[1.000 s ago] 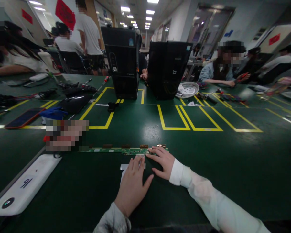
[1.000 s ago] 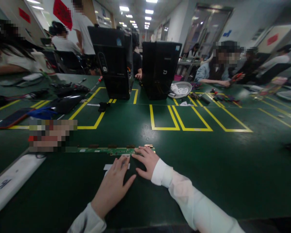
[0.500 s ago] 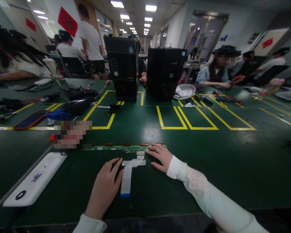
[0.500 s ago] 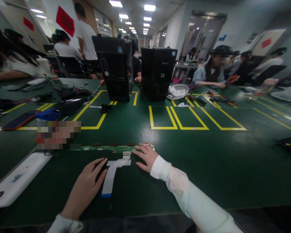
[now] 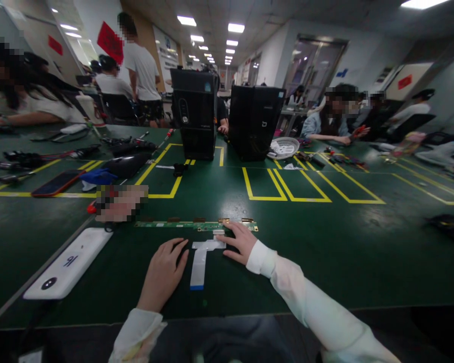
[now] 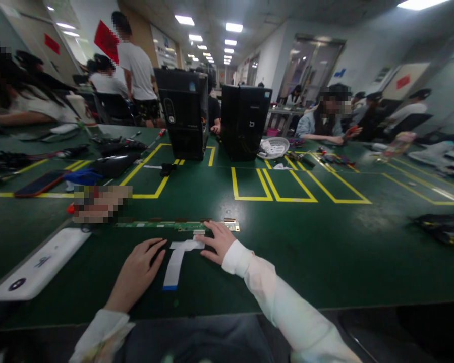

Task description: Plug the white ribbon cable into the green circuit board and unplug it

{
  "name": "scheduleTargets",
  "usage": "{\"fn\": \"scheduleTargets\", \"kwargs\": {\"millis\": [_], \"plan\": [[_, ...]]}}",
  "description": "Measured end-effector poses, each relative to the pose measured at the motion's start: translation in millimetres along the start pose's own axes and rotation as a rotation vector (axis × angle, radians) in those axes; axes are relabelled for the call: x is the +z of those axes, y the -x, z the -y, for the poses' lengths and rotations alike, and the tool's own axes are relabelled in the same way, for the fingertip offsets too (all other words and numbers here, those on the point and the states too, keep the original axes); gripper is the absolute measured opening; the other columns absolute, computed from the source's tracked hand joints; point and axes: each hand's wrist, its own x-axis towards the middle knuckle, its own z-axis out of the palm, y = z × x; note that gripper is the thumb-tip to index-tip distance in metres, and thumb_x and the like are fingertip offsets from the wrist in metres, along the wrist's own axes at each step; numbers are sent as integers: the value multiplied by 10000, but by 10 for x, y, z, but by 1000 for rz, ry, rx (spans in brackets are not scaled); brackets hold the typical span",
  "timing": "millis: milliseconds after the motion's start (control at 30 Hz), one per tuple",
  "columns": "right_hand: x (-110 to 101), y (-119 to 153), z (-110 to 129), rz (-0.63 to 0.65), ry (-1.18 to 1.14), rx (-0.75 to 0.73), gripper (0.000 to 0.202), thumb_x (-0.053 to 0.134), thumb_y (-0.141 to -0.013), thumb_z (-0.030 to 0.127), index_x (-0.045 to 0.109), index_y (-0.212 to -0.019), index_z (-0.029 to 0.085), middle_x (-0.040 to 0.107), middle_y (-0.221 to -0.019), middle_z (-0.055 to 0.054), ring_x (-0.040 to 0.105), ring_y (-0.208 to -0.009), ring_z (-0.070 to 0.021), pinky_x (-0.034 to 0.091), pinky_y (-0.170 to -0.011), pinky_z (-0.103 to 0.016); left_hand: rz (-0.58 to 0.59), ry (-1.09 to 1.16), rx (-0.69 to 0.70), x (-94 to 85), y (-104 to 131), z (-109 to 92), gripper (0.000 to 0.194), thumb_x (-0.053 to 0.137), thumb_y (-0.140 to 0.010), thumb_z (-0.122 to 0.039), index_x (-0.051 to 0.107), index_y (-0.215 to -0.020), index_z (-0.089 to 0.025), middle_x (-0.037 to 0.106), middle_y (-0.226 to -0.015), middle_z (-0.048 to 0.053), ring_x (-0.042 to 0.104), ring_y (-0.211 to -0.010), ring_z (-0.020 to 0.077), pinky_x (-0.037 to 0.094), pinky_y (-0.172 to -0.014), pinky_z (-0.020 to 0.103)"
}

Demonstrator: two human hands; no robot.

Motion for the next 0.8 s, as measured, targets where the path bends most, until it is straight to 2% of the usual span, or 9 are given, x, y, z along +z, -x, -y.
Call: {"fn": "scheduleTargets", "kwargs": {"millis": [200,367,567,667,800], "plan": [[84,26,-41,-13,17,50,481,538,-886,498,557,-1320,293,383,-1450,-130,293,-1361,-317,264,-1095,-535,-15,-2,23,1,18,8,397,396,-937,-362,628,-1166,-135,607,-1173,139,553,-1103,270,460,-963,458],[44,266,-156,-35,-8,14,450,532,-900,446,563,-1315,274,403,-1432,-141,358,-1322,-296,318,-1067,-522,-33,-1,57,-5,33,-5,370,387,-943,-341,623,-1153,-148,609,-1169,138,561,-1093,255,460,-961,447],[-118,859,-389,-111,-15,15,385,482,-933,379,590,-1285,268,441,-1404,-135,400,-1300,-273,357,-1052,-514,-52,8,69,-1,37,8,353,388,-939,-342,626,-1139,-173,618,-1153,128,577,-1076,255,473,-941,451],[-186,1217,-558,-152,18,70,390,446,-946,395,596,-1279,259,450,-1404,-138,405,-1305,-276,363,-1050,-525,-56,4,78,5,40,13,362,388,-937,-346,628,-1135,-162,618,-1148,135,582,-1070,258,474,-941,445],[-280,1744,-894,-220,74,203,411,404,-953,419,624,-1251,241,478,-1388,-141,446,-1279,-274,404,-1022,-504,-64,-3,84,17,41,21,365,392,-931,-350,631,-1135,-165,623,-1146,135,588,-1064,263,482,-932,440]]}}
